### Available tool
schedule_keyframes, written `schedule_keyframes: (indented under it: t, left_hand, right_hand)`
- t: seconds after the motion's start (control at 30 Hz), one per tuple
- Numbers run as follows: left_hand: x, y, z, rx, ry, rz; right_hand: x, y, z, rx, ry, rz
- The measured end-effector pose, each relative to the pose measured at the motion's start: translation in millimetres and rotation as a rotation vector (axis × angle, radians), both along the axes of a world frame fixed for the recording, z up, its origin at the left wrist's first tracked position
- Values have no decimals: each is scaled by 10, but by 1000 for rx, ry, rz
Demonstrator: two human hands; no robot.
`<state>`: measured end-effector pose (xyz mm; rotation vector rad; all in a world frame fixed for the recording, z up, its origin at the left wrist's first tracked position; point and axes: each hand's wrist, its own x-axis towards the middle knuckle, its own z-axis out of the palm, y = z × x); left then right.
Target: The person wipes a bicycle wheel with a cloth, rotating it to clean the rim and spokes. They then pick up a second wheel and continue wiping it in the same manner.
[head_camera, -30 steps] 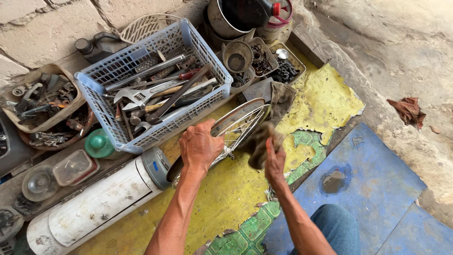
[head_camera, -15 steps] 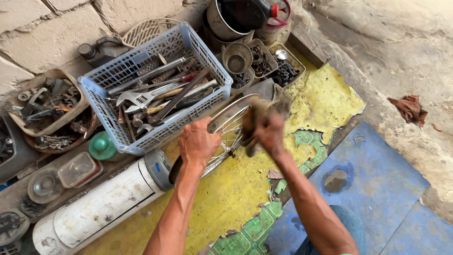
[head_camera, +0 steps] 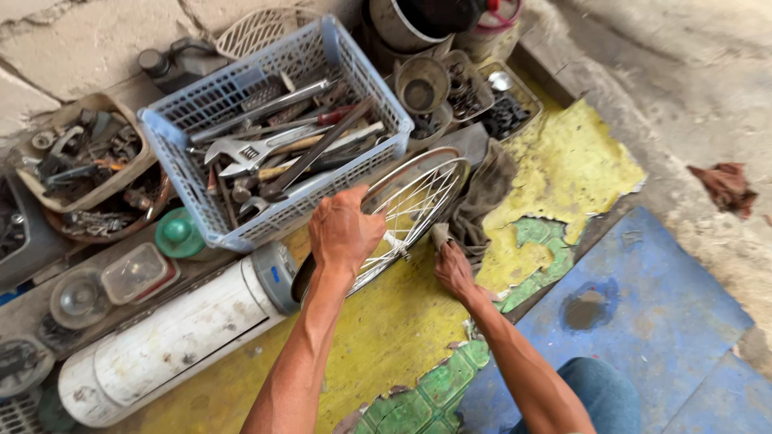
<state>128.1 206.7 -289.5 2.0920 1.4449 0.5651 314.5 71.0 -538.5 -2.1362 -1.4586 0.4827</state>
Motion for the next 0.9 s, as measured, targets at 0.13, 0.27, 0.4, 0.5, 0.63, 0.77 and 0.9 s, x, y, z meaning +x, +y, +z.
schedule_keyframes:
  t: [0.13,0.27,0.4,0.5,0.63,0.77,0.9]
  left_hand:
    - [-25,84,-5,-154,19,58]
    - [-96,228,-61,-186,39,108]
    - [-154,257,-91,-192,-5,94]
    - [-152,231,-85,-128,37,74]
    - [-161,227,-71,-74,-9,95]
    - [-250,187,-87,-116,-25,95]
    - [-416,96,-125,-26,-12,121]
  right_hand:
    - [-294,238,-152,-70,22,-50]
    - [-559,368,-254,-67,-6,-93]
    - [-777,331,-320,2,1,-171]
    - [-925,208,-358,-201,6,-124]
    - [-1155,-37,-396,49,-16,46]
    - [-1425,-258,-451,-98,71,189]
    - [-1639,-332,-488,190,-126,-272]
